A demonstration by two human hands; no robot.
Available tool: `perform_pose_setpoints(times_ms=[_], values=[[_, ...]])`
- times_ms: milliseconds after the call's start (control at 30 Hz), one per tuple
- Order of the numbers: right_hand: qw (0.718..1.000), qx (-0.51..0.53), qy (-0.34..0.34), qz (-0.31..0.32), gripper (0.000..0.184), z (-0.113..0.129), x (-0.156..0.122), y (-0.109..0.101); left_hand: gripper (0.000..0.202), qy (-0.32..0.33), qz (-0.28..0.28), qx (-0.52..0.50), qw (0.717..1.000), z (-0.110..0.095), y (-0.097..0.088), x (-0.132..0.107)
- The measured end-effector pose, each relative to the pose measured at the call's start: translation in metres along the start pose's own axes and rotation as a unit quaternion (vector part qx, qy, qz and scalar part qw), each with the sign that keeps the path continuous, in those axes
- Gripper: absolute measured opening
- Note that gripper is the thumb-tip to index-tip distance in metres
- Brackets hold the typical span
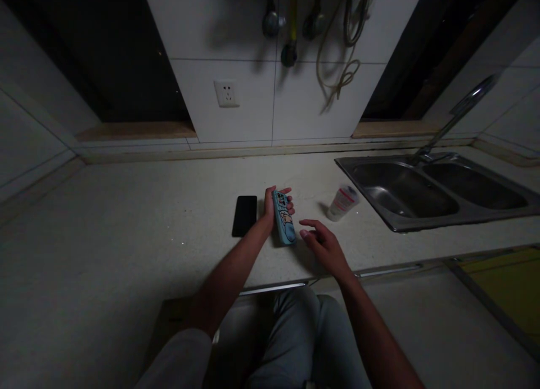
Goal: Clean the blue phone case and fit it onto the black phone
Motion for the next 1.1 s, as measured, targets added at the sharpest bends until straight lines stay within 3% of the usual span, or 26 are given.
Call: perform_pose_setpoints(times_ms=[200, 400, 533, 767, 1100], values=[[0.998, -0.051, -0.010, 0.039, 0.042, 0.000, -0.002, 0.013, 0.055, -0.022, 0.072, -0.009, 0.997, -0.001, 0.004, -0.003], [0.987, -0.125, -0.061, 0.075, 0.055, 0.009, -0.013, 0.024, 0.065, -0.093, 0.173, 0.003, 0.980, 0.000, 0.013, -0.014], [0.983, -0.153, -0.059, 0.077, 0.060, 0.010, -0.012, 0.027, 0.070, -0.125, 0.218, 0.022, 0.968, 0.003, 0.017, -0.019], [0.990, -0.134, -0.003, 0.041, 0.069, 0.013, 0.003, 0.026, 0.076, -0.140, 0.217, 0.052, 0.965, 0.008, 0.014, -0.016], [0.991, -0.124, 0.009, 0.039, 0.064, 0.005, 0.011, 0.028, 0.066, -0.115, 0.188, 0.047, 0.974, 0.007, 0.003, -0.005]])
Point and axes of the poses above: each hand's wrist, its own x-axis towards the middle knuckle, its own y-axis out of the palm, z = x × y, the point moved 1 cm from there along x, towards the middle knuckle, and after that the axes turned 10 degrees about -x, right-handed, at the moved point
